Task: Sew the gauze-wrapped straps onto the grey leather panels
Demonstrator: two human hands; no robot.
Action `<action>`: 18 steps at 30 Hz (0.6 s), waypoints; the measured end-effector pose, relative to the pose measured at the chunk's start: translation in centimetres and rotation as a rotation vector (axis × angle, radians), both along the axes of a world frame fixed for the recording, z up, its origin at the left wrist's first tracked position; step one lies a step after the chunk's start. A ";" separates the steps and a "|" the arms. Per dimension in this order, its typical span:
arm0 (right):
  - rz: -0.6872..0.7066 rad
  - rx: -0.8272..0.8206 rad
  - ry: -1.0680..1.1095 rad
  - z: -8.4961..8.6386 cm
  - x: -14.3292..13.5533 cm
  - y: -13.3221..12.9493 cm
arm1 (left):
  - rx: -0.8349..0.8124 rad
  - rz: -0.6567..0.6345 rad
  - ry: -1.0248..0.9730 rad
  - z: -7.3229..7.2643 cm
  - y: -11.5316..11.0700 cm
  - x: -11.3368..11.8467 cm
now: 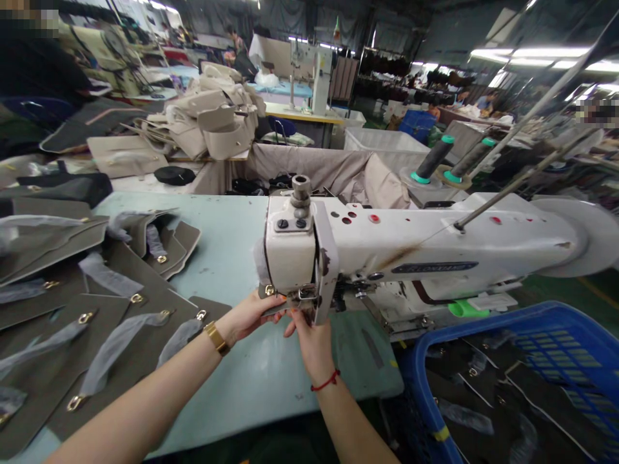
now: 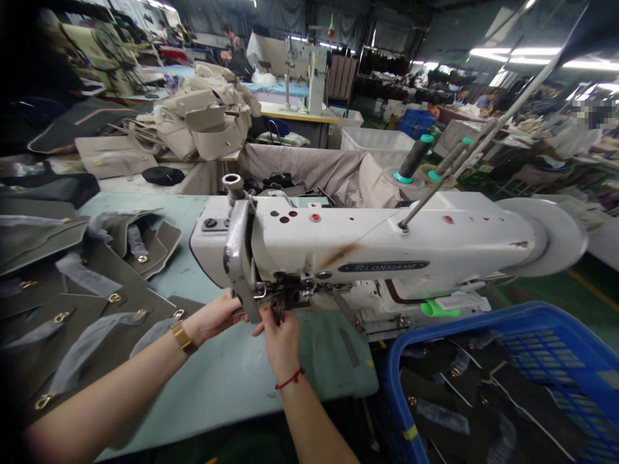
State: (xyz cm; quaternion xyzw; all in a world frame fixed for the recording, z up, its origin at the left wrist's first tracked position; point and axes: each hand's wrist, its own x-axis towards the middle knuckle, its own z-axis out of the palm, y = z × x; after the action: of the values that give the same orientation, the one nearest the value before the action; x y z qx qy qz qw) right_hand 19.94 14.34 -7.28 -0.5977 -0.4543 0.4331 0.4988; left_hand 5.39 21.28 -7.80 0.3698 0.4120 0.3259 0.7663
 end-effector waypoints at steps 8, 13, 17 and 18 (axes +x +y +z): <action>0.027 -0.018 0.029 -0.2 0.1 -0.8 | 0.010 0.036 -0.011 0.1 -0.3 0.0; 0.064 -0.041 0.032 -0.3 0.0 -1.3 | 0.020 0.096 -0.019 0.2 -1.1 0.4; 0.054 -0.059 0.048 -0.1 0.1 -1.5 | 0.023 0.196 -0.035 0.1 -2.1 0.9; 0.051 -0.062 0.051 -0.1 0.1 -1.6 | 0.022 0.223 -0.041 0.1 -2.3 1.0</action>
State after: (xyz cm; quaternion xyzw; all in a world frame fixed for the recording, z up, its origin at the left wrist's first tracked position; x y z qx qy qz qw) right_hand 20.06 12.77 -7.33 -0.5900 -0.4428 0.4745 0.4802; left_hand 6.44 18.93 -7.72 0.3233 0.4311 0.4214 0.7294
